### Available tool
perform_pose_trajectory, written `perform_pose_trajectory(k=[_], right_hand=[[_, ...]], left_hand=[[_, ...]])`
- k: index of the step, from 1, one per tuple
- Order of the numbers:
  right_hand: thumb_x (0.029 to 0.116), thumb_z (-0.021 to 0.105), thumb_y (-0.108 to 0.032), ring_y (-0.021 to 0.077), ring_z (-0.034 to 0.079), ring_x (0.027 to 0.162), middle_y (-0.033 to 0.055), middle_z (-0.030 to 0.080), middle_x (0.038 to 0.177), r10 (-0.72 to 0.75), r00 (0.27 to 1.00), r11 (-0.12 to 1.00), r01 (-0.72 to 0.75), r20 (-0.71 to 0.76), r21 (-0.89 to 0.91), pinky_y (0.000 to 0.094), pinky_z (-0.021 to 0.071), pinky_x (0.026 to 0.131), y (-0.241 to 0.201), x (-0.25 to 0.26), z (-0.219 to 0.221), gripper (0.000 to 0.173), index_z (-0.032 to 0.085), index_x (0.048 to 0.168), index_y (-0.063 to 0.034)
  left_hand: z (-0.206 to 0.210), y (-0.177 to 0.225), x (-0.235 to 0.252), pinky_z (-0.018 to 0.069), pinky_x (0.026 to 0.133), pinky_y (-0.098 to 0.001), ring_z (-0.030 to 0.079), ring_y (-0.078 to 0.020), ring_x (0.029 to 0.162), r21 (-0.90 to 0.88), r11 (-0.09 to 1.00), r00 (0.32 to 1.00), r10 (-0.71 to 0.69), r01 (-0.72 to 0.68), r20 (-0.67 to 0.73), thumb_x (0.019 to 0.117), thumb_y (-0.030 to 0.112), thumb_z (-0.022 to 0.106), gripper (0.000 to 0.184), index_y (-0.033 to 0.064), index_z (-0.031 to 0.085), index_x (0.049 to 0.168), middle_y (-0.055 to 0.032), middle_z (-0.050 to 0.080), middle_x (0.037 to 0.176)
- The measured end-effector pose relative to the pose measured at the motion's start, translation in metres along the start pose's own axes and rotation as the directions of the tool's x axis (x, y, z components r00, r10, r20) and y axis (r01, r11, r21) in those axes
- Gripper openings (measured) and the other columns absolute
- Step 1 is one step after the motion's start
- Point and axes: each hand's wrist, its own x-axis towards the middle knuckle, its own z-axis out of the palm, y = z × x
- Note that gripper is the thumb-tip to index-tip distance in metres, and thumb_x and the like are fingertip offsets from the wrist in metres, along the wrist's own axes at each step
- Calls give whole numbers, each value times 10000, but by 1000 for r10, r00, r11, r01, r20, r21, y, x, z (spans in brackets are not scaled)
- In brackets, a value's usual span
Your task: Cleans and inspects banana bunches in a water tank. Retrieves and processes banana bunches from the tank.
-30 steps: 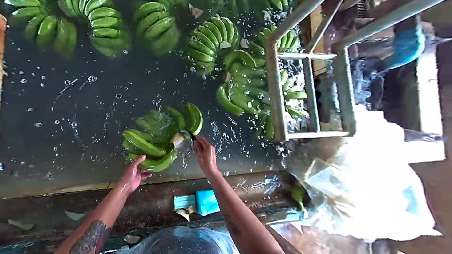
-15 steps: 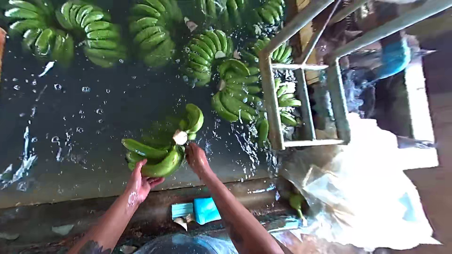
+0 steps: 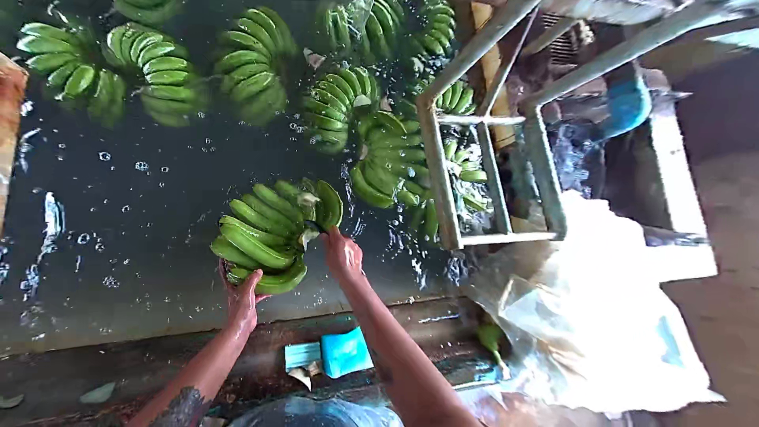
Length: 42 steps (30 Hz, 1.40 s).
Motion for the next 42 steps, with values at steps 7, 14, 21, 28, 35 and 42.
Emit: perform_pose_trajectory(k=[7, 14, 21, 28, 35, 42], right_hand=[[1097, 401, -211, 33, 486, 525, -24, 540, 721, -268, 875, 680, -125, 404, 722, 194, 433, 481, 41, -48, 29, 257, 555, 1100, -5], [1111, 420, -268, 426, 702, 1054, 246, 715, 1119, -32, 996, 993, 41, -82, 112, 602, 532, 920, 18, -7, 36, 374, 594, 1328, -18], [1106, 420, -287, 328, 698, 928, 195, 710, 986, -108, 986, 929, 56, 125, 366, 530, 546, 880, 43, -12, 61, 396, 633, 1254, 12], [1089, 377, -208, 11, 455, 478, -61, 528, 659, -341, 818, 548, -227, 463, 805, 176, 411, 450, 90, -67, 36, 241, 555, 1040, -52], [1117, 383, -335, 381, 707, 1025, 218, 720, 1059, 46, 996, 984, -59, 79, 169, 571, 532, 909, 42, -36, 35, 420, 597, 1313, -31], [1109, 408, -319, 365, 706, 1013, 207, 720, 1041, -35, 996, 981, 19, 84, 192, 565, 532, 908, 55, -23, 35, 400, 623, 1270, -23]], left_hand=[[-22, -17, 21, 610, 765, -455, 668, -309, 1055, 21, 1000, 1000, -13, 12, 22, 1005, 123, 598, 768, 163, 133, 1615, -230, 510, 1395], [-7, 6, -1, 610, 712, -544, 682, -401, 1012, -65, 974, 976, -214, 216, 40, 1042, 168, 523, 611, 151, 228, 1577, -254, 556, 1337], [-11, -11, -18, 612, 702, -551, 684, -400, 1009, -113, 980, 986, -165, 165, 15, 1030, 131, 550, 680, 176, 180, 1599, -250, 548, 1343], [-47, -18, 25, 609, 715, -425, 694, -271, 941, 61, 996, 996, -75, 72, 55, 1020, 165, 561, 644, 124, 235, 1574, -200, 609, 1238], [-17, -2, 7, 616, 684, -532, 697, -382, 974, 42, 989, 986, -144, 141, 89, 1015, 126, 558, 708, 236, 185, 1606, -246, 565, 1315], [-14, -4, 6, 608, 716, -551, 680, -403, 1023, 10, 978, 970, -208, 208, 122, 1024, 157, 533, 680, 226, 186, 1604, -248, 555, 1341]])
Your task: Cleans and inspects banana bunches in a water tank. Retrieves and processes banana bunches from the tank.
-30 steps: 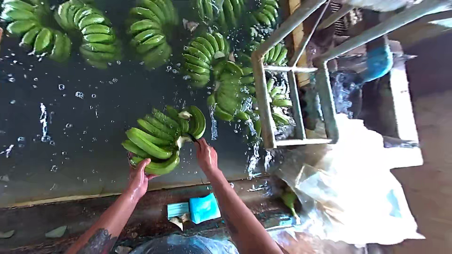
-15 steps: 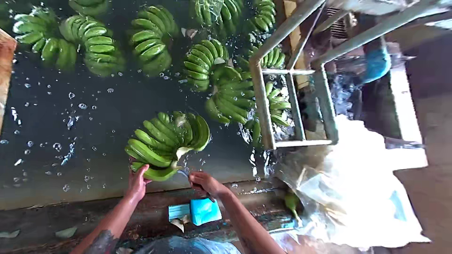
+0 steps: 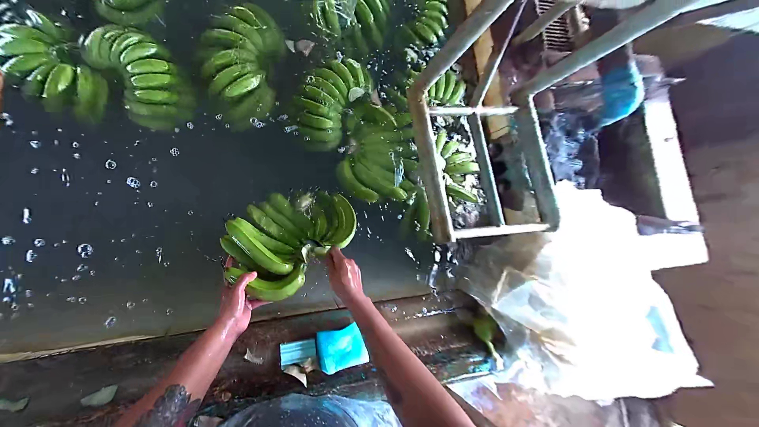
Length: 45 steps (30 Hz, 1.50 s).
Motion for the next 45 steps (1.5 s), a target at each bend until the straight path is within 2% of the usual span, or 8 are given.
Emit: perform_pose_trajectory(k=[7, 11, 15, 20, 28, 35, 40, 45], right_hand=[[1034, 370, -311, -16, 442, 433, -96, 551, 645, -410, 709, 556, -304, 573, 774, 153, 382, 396, 42, -40, 2, 257, 573, 951, -178], [1068, 386, -191, 45, 511, 503, -41, 566, 691, -166, 964, 526, -93, 209, 846, 208, 468, 475, 96, -51, -8, 180, 531, 1053, -85], [986, 648, -183, 173, 654, 618, 115, 677, 823, 24, 974, 928, 63, -226, 368, 356, 588, 615, 118, -48, 25, 340, 598, 1199, 76], [975, 679, -258, 300, 704, 745, 168, 716, 866, 71, 940, 983, -10, -333, 184, 494, 584, 724, 111, -45, 40, 364, 662, 1200, 27], [976, 672, -276, 308, 702, 758, 161, 714, 850, 106, 938, 988, -63, -329, 138, 508, 571, 741, 107, -44, 37, 365, 661, 1199, 14], [976, 659, -279, 312, 682, 696, 158, 698, 799, 88, 920, 993, -52, -382, 105, 529, 559, 677, 108, -43, 41, 350, 670, 1174, 9], [978, 660, -256, 339, 688, 701, 180, 703, 802, 63, 910, 997, -36, -409, 72, 553, 551, 675, 105, -45, 42, 344, 671, 1174, 26], [975, 669, -247, 329, 678, 685, 177, 696, 799, 56, 909, 998, -35, -413, 59, 535, 550, 667, 104, -44, 41, 341, 668, 1158, 41]], left_hand=[[-14, -9, 22, 612, 691, -485, 697, -337, 950, 33, 995, 995, 94, -93, -37, 997, 126, 564, 723, 234, 192, 1607, -229, 588, 1284], [-29, 5, 32, 556, 927, -463, 591, -280, 1242, 351, 905, 948, 296, -241, -114, 1002, 219, 606, 775, 196, 157, 1632, -188, 470, 1500], [-12, 3, 31, 123, 1189, -729, 110, -629, 1477, 838, 2, 540, 765, -546, 351, 866, 381, 713, 950, -52, 262, 1581, -424, 94, 1606], [13, -12, 76, 106, 1223, -668, 204, -531, 1505, 822, -412, 813, 261, -394, 520, 1017, 111, 531, 599, -4, 339, 1573, -366, 271, 1591], [63, 11, 83, 390, 1106, -618, 494, -495, 1336, 948, -99, 937, 152, -303, 315, 997, 98, 577, 576, 3, 395, 1535, -325, 507, 1439], [-18, 65, 100, 570, 885, -405, 667, -190, 1002, 428, 877, 884, -7, -220, 468, 1038, 124, 548, 394, 51, 482, 1420, -120, 665, 1167], [-59, 55, 116, 564, 869, -423, 660, -203, 1018, 302, 953, 982, -22, -37, 190, 1060, 617, 265, 655, 117, 568, 1355, -104, 684, 1147], [-82, 43, 101, 493, 827, -344, 572, -187, 926, 387, 920, 995, -25, 60, -94, 1138, 243, 293, 410, -37, 506, 1350, -168, 601, 1151]])
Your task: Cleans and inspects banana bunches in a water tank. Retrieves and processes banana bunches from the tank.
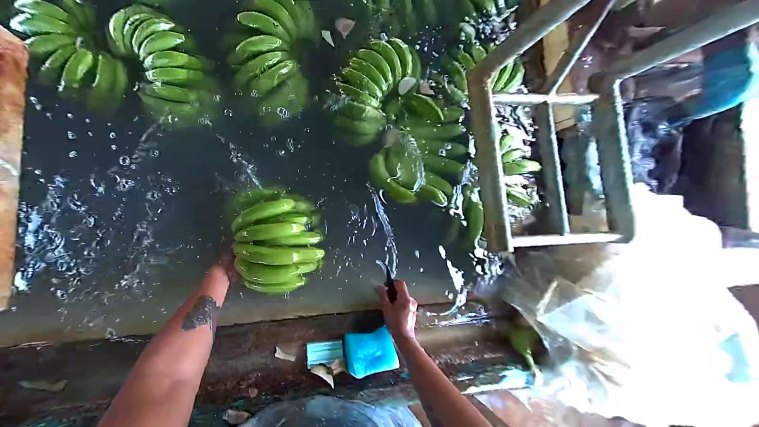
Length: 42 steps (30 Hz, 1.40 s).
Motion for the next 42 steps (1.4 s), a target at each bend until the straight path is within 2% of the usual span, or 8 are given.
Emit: perform_pose_trajectory(k=[12, 15, 18, 21, 24, 27, 32, 42], right_hand=[[1070, 496, -208, 276, 664, 697, 165, 659, 841, 94, 975, 987, -119, 203, 112, 472, 571, 693, -11, 14, -5, 347, 558, 1259, 76], [1041, 527, -149, 250, 681, 847, 192, 670, 991, -89, 945, 976, 19, 315, 218, 427, 580, 786, -48, 34, -7, 329, 553, 1235, 116], [947, 711, -214, 299, 644, 1069, 240, 638, 1215, -305, 895, 940, 227, 327, 255, 435, 542, 934, -102, 61, -2, 353, 677, 1137, 82], [907, 769, -354, 255, 655, 919, 179, 690, 1120, -369, 862, 912, 263, 347, 315, 473, 544, 843, -135, 89, 14, 471, 700, 1197, 10], [868, 748, -591, 354, 667, 1119, 171, 703, 1211, -270, 762, 955, 291, 589, 61, 627, 502, 981, -153, 116, 32, 648, 694, 1303, -112], [927, 703, -509, 430, 582, 1284, 218, 625, 1376, -26, 659, 954, 241, 751, -178, 687, 436, 1053, -151, 121, 59, 666, 568, 1453, -125], [1079, 504, -207, 428, 476, 1408, 291, 517, 1483, 75, 769, 994, -11, 635, -104, 557, 355, 1185, -134, 97, 89, 473, 492, 1479, 46], [974, 626, -504, 425, 679, 1099, 222, 727, 1100, 70, 831, 928, 149, 552, -342, 643, 508, 948, -133, 27, -96, 490, 730, 1142, -56]], left_hand=[[9, -3, -10, 502, 894, -436, 588, -269, 1046, 47, 996, 994, -71, 76, -87, 1140, 257, 255, 453, -56, 467, 1389, -235, 578, 1255], [34, 32, -16, 443, 1027, -597, 536, -412, 1246, 191, 981, 992, 46, -23, -116, 1118, 319, 379, 493, -77, 497, 1388, -315, 531, 1362], [41, 56, -33, 539, 897, -517, 650, -337, 1019, 332, 926, 983, 174, -182, 52, 1120, 340, 383, 479, -66, 568, 1292, -268, 630, 1160], [37, 61, -47, 586, 844, -389, 713, -198, 887, 335, 791, 857, 500, -512, 129, 1097, 145, 433, 313, -69, 629, 1214, -180, 719, 1037], [14, 62, -15, 378, 1145, -573, 495, -384, 1361, 519, 562, 637, 770, -644, -43, 971, 194, 673, 543, -2, 498, 1445, -238, 520, 1461], [3, 53, 18, 361, 1148, -615, 449, -434, 1401, 595, 677, 832, 555, -433, -27, 867, 289, 825, 903, 44, 321, 1574, -276, 445, 1522], [24, 38, 28, 399, 1132, -514, 459, -306, 1394, 143, 975, 983, 158, -171, 96, 999, 292, 652, 624, 69, 414, 1531, -197, 462, 1524], [72, 27, -88, 578, 838, -425, 668, -224, 1019, -101, 981, 862, 195, -167, 469, 1084, 379, 401, 468, 75, 487, 1429, -138, 657, 1203]])
